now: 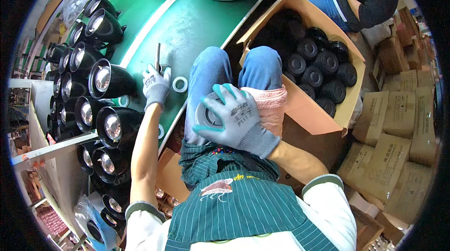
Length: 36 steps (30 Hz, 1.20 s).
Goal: The person sits at a workstation and repeatedly assembles black kettles by inserting a metal rod into the base and securing a circular lid. The person handles the kettle body, rod, and lid one at a time, then places the assembled unit on the table.
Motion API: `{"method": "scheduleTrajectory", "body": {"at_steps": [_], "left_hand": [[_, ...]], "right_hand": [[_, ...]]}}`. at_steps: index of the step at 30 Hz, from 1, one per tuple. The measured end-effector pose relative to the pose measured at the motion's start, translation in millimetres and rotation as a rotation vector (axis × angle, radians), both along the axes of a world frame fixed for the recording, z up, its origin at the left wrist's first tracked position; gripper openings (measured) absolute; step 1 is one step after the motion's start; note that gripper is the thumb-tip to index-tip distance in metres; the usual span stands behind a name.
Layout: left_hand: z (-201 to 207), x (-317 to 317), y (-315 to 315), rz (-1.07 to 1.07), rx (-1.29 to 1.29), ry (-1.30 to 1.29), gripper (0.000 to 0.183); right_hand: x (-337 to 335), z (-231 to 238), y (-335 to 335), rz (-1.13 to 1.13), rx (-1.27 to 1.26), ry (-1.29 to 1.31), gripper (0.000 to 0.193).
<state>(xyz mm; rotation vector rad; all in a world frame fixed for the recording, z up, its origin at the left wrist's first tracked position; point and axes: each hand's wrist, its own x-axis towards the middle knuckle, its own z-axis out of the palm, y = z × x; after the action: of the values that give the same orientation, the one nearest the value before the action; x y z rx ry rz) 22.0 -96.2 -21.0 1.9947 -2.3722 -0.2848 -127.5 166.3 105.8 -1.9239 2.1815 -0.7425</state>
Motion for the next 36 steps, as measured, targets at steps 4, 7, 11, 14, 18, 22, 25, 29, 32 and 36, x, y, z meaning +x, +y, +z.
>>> {"method": "scheduleTrajectory", "body": {"at_steps": [4,7,11,14,18,22,25,29,32,36], "left_hand": [[-1,14,-23,-0.175,-0.077,0.177,0.058],[82,-18,21,-0.383,0.141,0.695,0.049],[168,-24,72,-0.817,0.474,0.759,0.062],[191,-43,100,-1.150,0.371,0.346,0.060],[201,-36,133,-1.033,0.228,0.124,0.066],[202,-56,181,-0.836,0.206,-0.012,0.057],[183,-58,170,-0.838,0.206,0.203,0.037],[156,-42,127,-0.748,0.483,0.608,0.031],[157,-50,136,-0.763,0.481,0.787,0.038],[152,-52,130,-0.591,0.503,0.769,0.037]], "right_hand": [[-27,-21,2,0.007,-0.333,-0.665,0.067],[-29,-38,0,-0.164,-0.432,-1.242,0.082],[-38,-33,-12,-0.319,-0.470,-1.784,0.090],[-48,-30,-14,-0.202,-0.417,-1.579,0.082],[-75,-26,-26,-0.082,-0.041,-1.687,0.055],[-96,-65,-42,0.125,-0.020,-1.945,0.045],[-92,-75,-26,0.097,-0.156,-1.905,0.044],[-71,-64,23,0.234,-0.282,-2.015,0.041],[-83,-86,17,0.224,-0.383,-1.979,0.042],[-76,-77,24,0.324,-0.375,-1.962,0.047]]}}
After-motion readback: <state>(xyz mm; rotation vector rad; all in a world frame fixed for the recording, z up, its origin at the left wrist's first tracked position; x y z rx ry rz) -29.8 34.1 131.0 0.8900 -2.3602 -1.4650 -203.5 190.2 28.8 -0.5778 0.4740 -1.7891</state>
